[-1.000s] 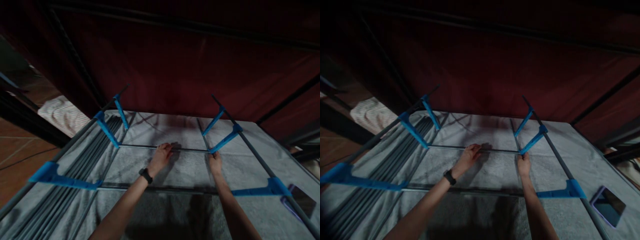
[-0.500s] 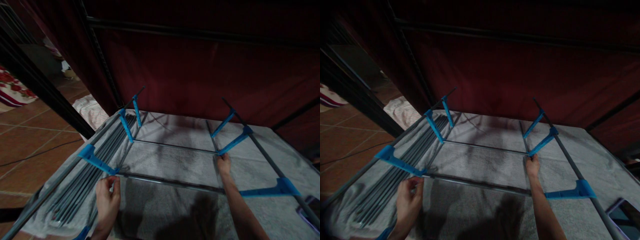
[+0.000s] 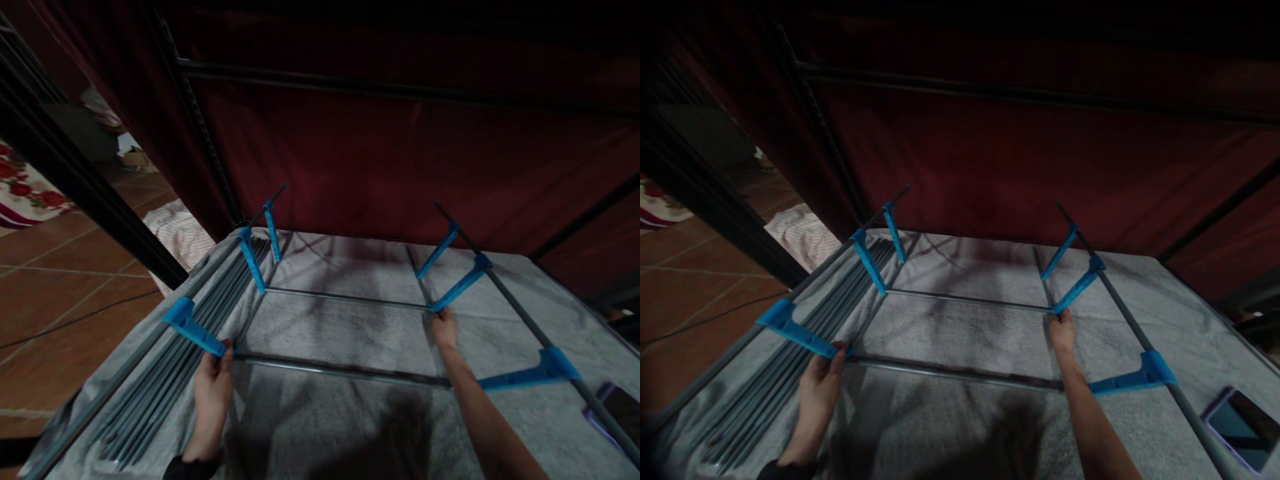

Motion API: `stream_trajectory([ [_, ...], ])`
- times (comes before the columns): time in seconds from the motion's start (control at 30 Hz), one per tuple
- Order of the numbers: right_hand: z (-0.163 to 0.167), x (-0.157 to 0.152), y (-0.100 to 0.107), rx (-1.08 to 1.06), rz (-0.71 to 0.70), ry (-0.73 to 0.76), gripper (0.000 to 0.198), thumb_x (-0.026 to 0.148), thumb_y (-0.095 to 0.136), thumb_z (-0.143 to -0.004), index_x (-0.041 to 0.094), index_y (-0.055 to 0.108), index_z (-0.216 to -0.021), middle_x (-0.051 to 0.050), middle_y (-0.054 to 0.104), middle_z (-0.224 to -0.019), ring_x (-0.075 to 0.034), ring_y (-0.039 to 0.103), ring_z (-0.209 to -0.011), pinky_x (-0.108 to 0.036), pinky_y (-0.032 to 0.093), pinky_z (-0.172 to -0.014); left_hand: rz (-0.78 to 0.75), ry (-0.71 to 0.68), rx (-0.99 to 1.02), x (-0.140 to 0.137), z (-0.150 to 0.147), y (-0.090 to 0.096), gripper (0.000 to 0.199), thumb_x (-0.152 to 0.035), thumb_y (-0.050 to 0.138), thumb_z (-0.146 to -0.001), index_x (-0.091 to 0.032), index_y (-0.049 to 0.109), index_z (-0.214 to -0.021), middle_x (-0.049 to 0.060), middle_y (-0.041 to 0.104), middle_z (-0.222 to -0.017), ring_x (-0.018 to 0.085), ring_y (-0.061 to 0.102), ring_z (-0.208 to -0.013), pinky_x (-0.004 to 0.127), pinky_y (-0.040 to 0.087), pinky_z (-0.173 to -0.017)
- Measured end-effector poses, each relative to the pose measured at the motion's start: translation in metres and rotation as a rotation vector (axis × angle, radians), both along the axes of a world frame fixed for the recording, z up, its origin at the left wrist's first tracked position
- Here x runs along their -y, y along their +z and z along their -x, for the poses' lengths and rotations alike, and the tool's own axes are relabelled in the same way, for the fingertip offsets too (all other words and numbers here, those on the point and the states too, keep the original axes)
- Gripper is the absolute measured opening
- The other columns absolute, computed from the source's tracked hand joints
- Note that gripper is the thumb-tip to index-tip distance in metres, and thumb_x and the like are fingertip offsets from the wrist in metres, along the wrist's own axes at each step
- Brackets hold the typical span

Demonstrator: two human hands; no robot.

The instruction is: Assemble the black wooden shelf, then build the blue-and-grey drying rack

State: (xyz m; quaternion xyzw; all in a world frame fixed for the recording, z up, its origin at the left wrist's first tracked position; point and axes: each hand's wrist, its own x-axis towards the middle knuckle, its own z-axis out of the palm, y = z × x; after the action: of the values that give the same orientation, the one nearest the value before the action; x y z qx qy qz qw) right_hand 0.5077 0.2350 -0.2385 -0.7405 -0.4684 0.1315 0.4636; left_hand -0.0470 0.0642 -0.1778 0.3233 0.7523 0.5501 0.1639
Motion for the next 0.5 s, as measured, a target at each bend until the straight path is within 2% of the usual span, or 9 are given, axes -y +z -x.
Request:
stream_trajectory([
  [0.2, -0.002, 0.018, 0.008, -0.068, 0.064, -0.012, 0.042, 0.041, 0.048, -0.070, 0.018, 0.068, -0.099, -0.015, 0.072, -0.092, -0.033, 0.066, -0.093, -0.044, 0.050, -0.085, 0.055, -0.012, -0.044, 0.032, -0.001, 0.005, 0.047, -0.062, 0.060, -0.074, -0.023, 0.066, -0.100, 0.010, 0.074, -0.101, 0.033, 0.068, -0.102, 0.049, 0.052, -0.097],
  [0.33, -0.003, 0.051, 0.008, -0.118, 0.113, -0.049, 0.041, 0.042, 0.050, -0.071, 0.019, 0.068, -0.099, -0.016, 0.072, -0.091, -0.035, 0.067, -0.095, -0.046, 0.051, -0.085, 0.109, -0.012, -0.058, 0.067, 0.002, 0.008, 0.053, -0.065, 0.060, -0.072, -0.021, 0.067, -0.101, 0.012, 0.074, -0.101, 0.035, 0.068, -0.104, 0.051, 0.050, -0.097],
  [0.5, -0.001, 0.101, 0.003, -0.189, 0.104, -0.039, 0.045, 0.043, 0.053, -0.071, 0.018, 0.067, -0.105, -0.012, 0.073, -0.100, -0.032, 0.067, -0.101, -0.045, 0.052, -0.091, 0.164, -0.006, -0.062, 0.107, 0.007, 0.005, 0.059, -0.068, 0.060, -0.070, -0.020, 0.068, -0.103, 0.013, 0.074, -0.107, 0.037, 0.067, -0.109, 0.053, 0.049, -0.101],
])
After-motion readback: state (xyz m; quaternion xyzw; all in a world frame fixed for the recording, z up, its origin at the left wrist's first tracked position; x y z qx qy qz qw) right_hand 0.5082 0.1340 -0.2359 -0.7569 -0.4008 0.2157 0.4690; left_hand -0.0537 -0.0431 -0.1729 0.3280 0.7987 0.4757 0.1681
